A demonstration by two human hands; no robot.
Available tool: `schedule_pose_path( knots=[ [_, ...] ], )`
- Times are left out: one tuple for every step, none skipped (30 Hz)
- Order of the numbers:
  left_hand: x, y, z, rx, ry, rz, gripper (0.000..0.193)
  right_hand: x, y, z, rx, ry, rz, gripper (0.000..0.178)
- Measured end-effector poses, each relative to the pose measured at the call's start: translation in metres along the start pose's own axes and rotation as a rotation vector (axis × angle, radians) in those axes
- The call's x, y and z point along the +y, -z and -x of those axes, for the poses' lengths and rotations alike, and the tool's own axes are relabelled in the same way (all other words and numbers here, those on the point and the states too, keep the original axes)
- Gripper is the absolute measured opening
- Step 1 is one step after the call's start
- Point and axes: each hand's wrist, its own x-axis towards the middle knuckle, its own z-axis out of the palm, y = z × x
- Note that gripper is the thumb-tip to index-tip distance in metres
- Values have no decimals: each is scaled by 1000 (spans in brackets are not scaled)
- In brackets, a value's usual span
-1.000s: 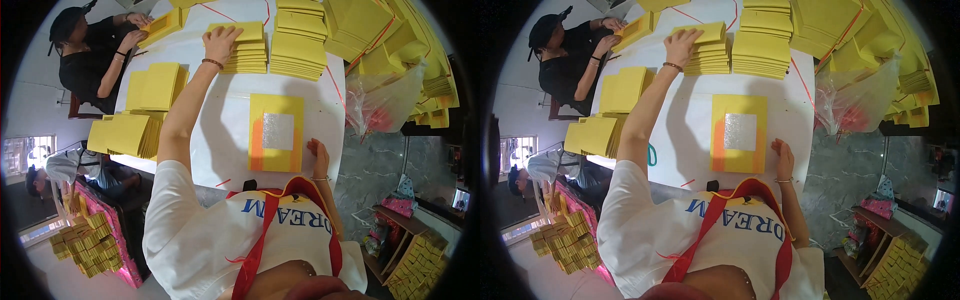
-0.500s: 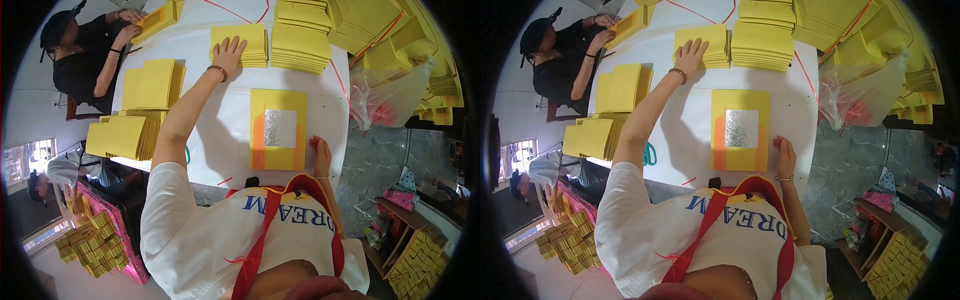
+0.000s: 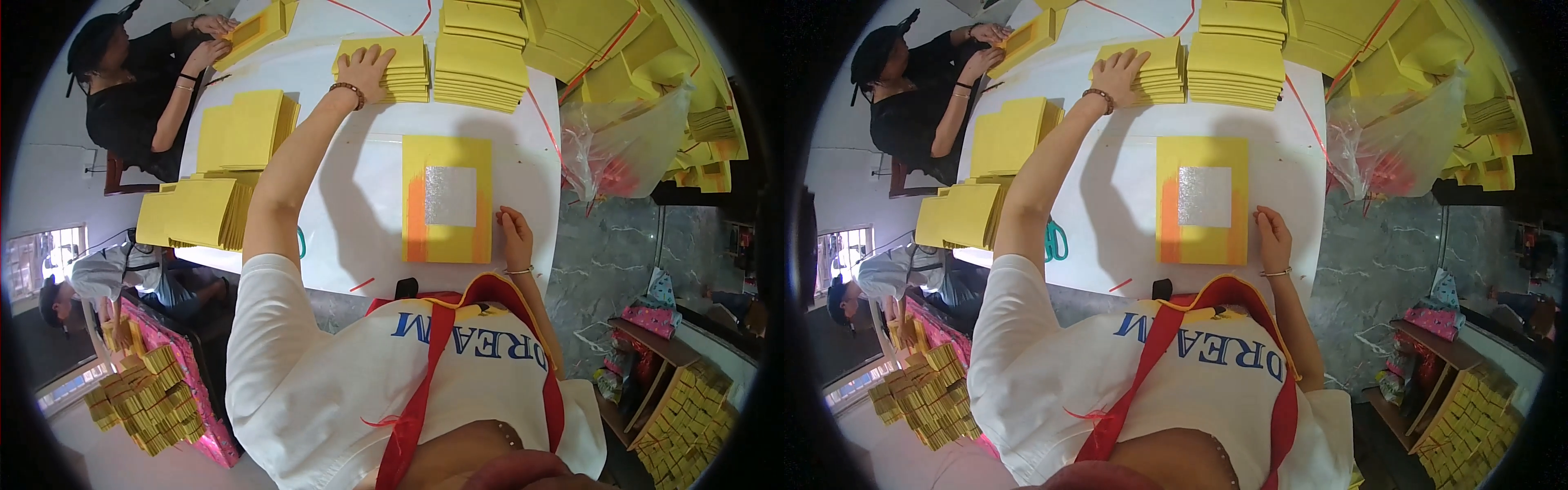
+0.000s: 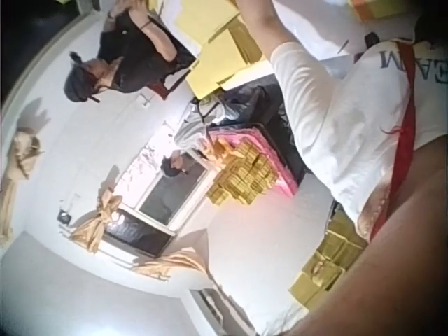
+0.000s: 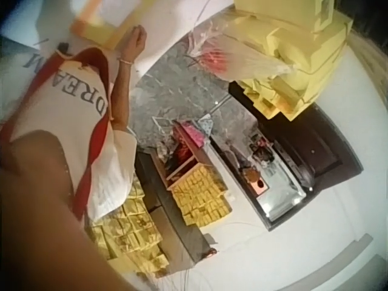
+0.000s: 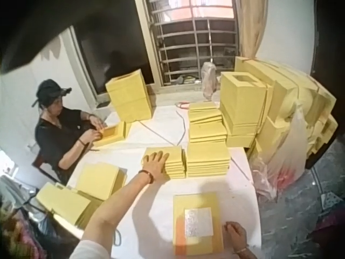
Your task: Stacking and organizing sheets of yellow joss paper with silver foil inserts at a workstation.
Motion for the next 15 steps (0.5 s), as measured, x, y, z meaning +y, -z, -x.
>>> schedule_pose_path(
  knots=[
    [2, 3, 1, -23, 5, -4, 77, 2, 1, 2, -2, 18, 47, 24],
    [3, 8, 1, -43, 12, -10, 77, 2, 1, 3, -5, 37, 94, 23],
    [3, 10, 3, -40, 13, -11, 77, 2, 1, 3, -7, 41, 93, 23],
    [4, 12, 5, -25, 9, 1, 76, 2, 2, 5, -8, 34, 110, 23],
    [3, 13, 6, -8, 6, 12, 76, 2, 1, 5, -10, 28, 126, 23],
    [2, 13, 9, -9, 9, 11, 76, 3, 2, 5, -13, 27, 125, 23],
    [3, 11, 13, 32, 5, 32, 75, 6, 4, 5, -17, 34, 136, 24],
    [4, 11, 16, 73, -2, 53, 74, 5, 2, 5, -18, 41, 145, 24],
    [5, 11, 20, 67, 0, 54, 74, 4, 2, 4, -20, 34, 146, 24],
    [7, 9, 26, 168, -7, 52, 70, 2, 2, 4, -34, 50, 155, 24],
    [13, 8, 32, 263, -24, 56, 67, -1, 1, 5, -36, 60, 163, 24],
    [24, 10, 41, 244, -36, 64, 67, -1, 1, 6, -23, 40, 163, 24],
    [36, 11, 52, 277, -71, 209, 60, -1, 1, 4, -30, 61, 154, 24],
    [51, 13, 67, 303, -104, 359, 55, -1, 2, 4, -33, 78, 146, 25],
    [65, 16, 86, 272, -108, 373, 55, -9, -1, 4, -39, 78, 183, 25]
  ],
)
